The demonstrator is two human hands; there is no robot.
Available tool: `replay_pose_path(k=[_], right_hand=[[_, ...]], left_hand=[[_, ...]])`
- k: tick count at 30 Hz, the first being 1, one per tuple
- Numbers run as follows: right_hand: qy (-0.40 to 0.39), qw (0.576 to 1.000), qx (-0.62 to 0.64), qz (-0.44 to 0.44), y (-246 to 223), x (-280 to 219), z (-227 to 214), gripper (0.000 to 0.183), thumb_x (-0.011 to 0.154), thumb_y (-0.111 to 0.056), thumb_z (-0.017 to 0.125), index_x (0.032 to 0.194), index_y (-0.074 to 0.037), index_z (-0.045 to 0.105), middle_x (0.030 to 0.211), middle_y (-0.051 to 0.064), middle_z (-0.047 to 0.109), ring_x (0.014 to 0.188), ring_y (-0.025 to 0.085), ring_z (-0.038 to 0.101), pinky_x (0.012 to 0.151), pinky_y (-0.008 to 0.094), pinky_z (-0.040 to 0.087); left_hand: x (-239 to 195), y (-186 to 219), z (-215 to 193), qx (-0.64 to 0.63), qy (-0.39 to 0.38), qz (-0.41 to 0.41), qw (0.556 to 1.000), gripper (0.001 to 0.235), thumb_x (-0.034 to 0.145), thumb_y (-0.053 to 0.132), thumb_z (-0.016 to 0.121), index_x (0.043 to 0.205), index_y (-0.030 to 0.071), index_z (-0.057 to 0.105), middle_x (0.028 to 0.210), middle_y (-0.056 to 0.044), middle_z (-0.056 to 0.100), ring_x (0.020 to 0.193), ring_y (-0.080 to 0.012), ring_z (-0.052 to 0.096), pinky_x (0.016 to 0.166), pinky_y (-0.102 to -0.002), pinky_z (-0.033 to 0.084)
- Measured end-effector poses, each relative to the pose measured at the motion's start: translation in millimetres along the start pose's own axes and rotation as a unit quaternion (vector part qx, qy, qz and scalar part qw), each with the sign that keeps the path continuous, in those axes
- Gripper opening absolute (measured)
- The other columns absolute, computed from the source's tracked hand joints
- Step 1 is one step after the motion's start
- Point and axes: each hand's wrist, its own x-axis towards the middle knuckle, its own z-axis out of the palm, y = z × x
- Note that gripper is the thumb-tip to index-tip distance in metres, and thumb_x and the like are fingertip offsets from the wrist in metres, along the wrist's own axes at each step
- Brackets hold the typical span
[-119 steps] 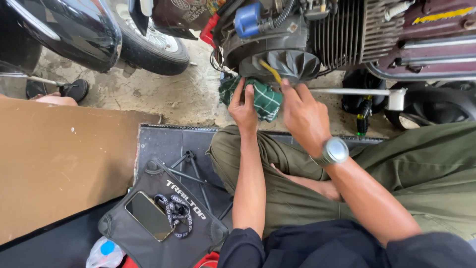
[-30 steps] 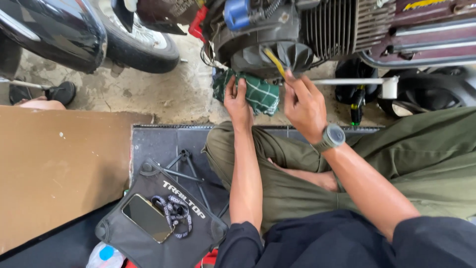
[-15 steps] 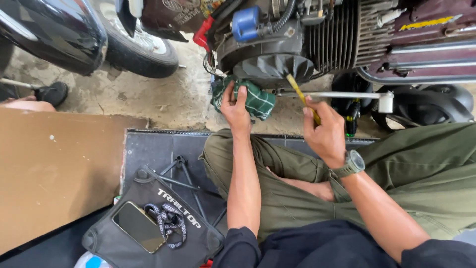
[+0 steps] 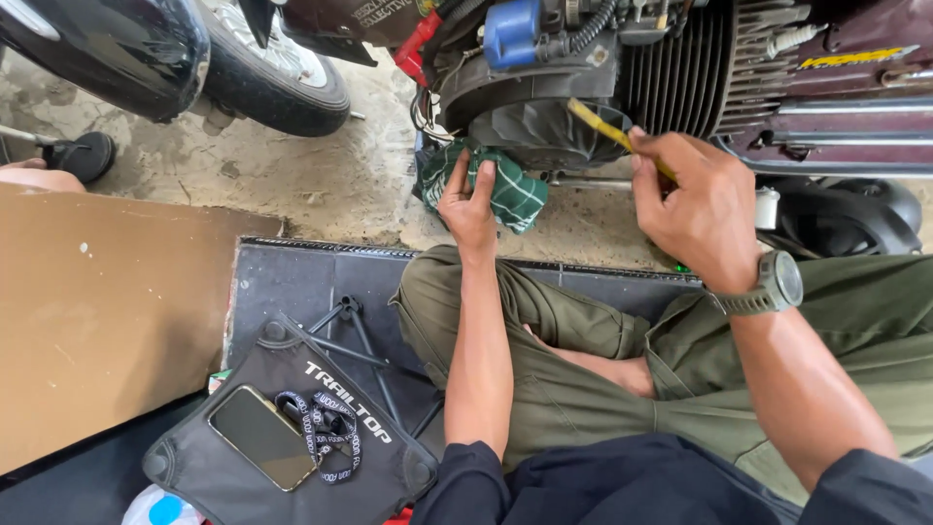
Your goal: The person sits on the floor and cleans the engine area of a motorcycle using a green checkered cloth and a yellow-handled tool. They wipe various parts of the engine casing and fins while holding the cloth in one hand and the tool in the other.
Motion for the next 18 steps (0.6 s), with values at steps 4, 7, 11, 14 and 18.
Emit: replay_pose_path(k=[4,7,11,14,18], right_hand=[[-0.053,0.995,-0.083,-0.027,17.7,3.7,11.0,0.005,0.101,-0.019,0.074,0.100,-0.020,0.079,0.080,0.002,0.070,0.070,0.029,0.072,0.056,0.039,0.055],[-0.101,0.972,-0.205,-0.049,3.2,25.3,-27.2,0.022,0.110,-0.019,0.063,0.117,-0.013,0.083,0.077,-0.003,0.068,0.057,0.014,0.058,0.044,0.031,0.045],[-0.085,0.985,-0.125,-0.085,1.2,31.1,-28.3,0.012,0.108,-0.009,0.071,0.116,-0.006,0.079,0.093,0.003,0.075,0.071,0.021,0.066,0.053,0.036,0.043],[-0.125,0.976,-0.150,-0.097,11.0,33.0,-23.3,0.017,0.112,-0.011,0.061,0.102,-0.007,0.075,0.072,0.000,0.063,0.054,0.013,0.052,0.041,0.028,0.039],[-0.096,0.967,-0.205,-0.115,0.5,39.9,-27.9,0.014,0.106,-0.019,0.069,0.116,-0.017,0.079,0.099,-0.002,0.078,0.073,0.023,0.070,0.047,0.037,0.043]], left_hand=[[-5.9,9.3,2.6,-0.012,0.001,-0.011,1.000,0.046,0.092,0.006,0.080,0.135,-0.001,0.064,0.096,-0.015,0.079,0.097,-0.0135,0.071,0.080,-0.026,0.064],[-12.2,77.8,31.1,0.087,-0.008,-0.072,0.994,0.069,0.088,0.037,0.076,0.142,-0.003,0.060,0.066,0.007,0.015,0.060,-0.0074,0.014,0.057,-0.038,0.020],[-12.2,72.5,29.8,0.066,-0.008,-0.083,0.994,0.071,0.087,0.035,0.077,0.142,-0.005,0.058,0.066,0.008,0.017,0.061,-0.0081,0.015,0.059,-0.041,0.022],[-14.2,73.4,29.5,0.057,0.006,-0.081,0.995,0.066,0.087,0.029,0.079,0.139,-0.007,0.060,0.067,0.008,0.015,0.059,-0.0067,0.015,0.056,-0.034,0.017],[-12.9,69.6,29.0,0.057,-0.003,-0.079,0.995,0.067,0.088,0.031,0.078,0.140,-0.005,0.060,0.067,0.008,0.014,0.061,-0.0074,0.015,0.059,-0.038,0.019]])
